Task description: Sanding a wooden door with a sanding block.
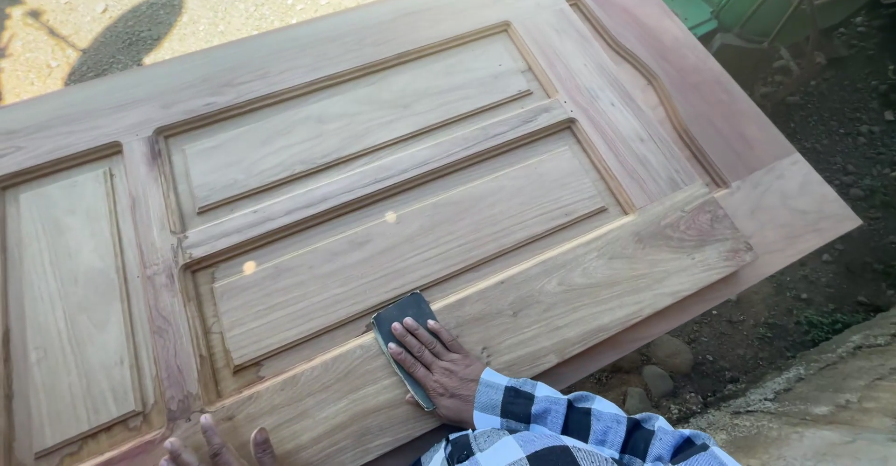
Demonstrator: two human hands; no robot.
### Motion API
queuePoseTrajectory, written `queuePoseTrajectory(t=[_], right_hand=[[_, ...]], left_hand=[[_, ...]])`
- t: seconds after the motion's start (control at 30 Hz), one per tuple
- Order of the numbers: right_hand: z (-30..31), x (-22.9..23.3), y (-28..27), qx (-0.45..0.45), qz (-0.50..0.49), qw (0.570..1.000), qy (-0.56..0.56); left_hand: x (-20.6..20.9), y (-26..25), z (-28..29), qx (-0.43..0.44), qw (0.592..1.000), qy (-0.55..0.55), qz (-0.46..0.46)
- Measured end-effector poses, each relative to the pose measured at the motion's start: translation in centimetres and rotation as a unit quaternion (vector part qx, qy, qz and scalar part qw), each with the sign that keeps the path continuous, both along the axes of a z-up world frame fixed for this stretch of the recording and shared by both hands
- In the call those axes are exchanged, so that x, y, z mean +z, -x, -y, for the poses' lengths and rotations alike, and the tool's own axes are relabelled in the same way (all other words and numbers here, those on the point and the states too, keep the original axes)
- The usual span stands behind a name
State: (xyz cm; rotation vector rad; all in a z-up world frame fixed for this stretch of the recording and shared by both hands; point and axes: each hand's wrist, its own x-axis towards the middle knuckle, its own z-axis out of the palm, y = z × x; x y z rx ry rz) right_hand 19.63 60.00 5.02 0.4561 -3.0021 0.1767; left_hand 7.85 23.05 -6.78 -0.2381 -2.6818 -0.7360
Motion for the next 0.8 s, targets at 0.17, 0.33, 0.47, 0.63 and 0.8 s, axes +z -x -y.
queuePoseTrajectory(t=[0.17, 0.33, 0.47, 0.63, 0.8], right_hand=[[-0.3, 0.5, 0.1, 0.005, -0.003, 0.999, 0.032], [0.2, 1.4, -0.2, 0.011, 0.037, 0.995, 0.091], [-0.2, 2.4, 0.4, 0.013, 0.0, 0.998, 0.064], [0.6, 1.7, 0.0, 0.014, -0.014, 0.999, 0.047], [1.0, 0.6, 0.3, 0.004, -0.021, 0.998, 0.051]], left_hand=[[3.3, -0.8, -1.4, 0.067, 0.994, 0.087, -0.009], [9.5, -2.5, -5.0, 0.12, 0.989, 0.086, 0.003], [9.9, -2.1, -5.3, 0.087, 0.993, 0.074, -0.01], [9.7, -2.5, -4.7, 0.09, 0.991, 0.097, 0.0], [8.9, -2.4, -4.5, 0.069, 0.992, 0.105, -0.004]])
